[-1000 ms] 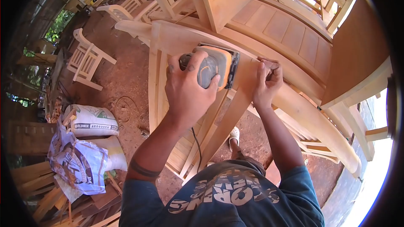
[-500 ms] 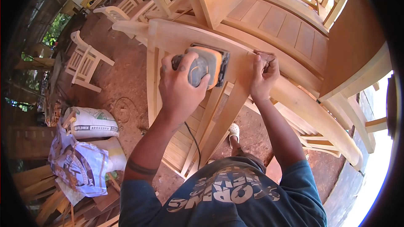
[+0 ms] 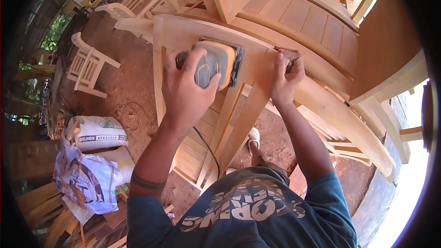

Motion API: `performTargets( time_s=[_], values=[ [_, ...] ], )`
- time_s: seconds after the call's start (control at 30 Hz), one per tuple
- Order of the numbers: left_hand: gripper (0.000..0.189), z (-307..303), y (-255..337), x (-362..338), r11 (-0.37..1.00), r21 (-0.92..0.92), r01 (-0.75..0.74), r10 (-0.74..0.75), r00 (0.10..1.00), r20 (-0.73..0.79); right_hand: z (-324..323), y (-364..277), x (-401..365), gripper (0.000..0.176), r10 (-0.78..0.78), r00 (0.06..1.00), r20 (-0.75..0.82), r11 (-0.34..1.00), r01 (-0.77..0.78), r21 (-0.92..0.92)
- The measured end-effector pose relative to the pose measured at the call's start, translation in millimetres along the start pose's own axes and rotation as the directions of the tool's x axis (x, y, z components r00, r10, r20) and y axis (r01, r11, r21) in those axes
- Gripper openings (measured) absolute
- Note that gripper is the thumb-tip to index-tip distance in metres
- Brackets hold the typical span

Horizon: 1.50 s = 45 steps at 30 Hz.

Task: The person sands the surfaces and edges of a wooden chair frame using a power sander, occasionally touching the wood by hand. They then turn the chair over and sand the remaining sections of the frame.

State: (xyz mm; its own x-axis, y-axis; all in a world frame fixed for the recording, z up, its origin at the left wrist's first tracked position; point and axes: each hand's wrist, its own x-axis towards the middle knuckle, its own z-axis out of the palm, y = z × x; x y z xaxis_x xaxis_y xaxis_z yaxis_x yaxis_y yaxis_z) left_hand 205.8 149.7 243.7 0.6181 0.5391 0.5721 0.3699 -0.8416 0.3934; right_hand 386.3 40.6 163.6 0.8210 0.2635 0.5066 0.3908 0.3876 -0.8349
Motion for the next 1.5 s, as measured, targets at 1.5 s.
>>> performTargets(
  time_s=[1.5],
  values=[
    [0.056,0.1,14.2,26.8,0.999,0.028,-0.020,0.021,0.999,-0.045,0.4,4.2,2.1,0.008,-0.068,0.998,-0.009,0.998,0.068,-0.014]
  ],
)
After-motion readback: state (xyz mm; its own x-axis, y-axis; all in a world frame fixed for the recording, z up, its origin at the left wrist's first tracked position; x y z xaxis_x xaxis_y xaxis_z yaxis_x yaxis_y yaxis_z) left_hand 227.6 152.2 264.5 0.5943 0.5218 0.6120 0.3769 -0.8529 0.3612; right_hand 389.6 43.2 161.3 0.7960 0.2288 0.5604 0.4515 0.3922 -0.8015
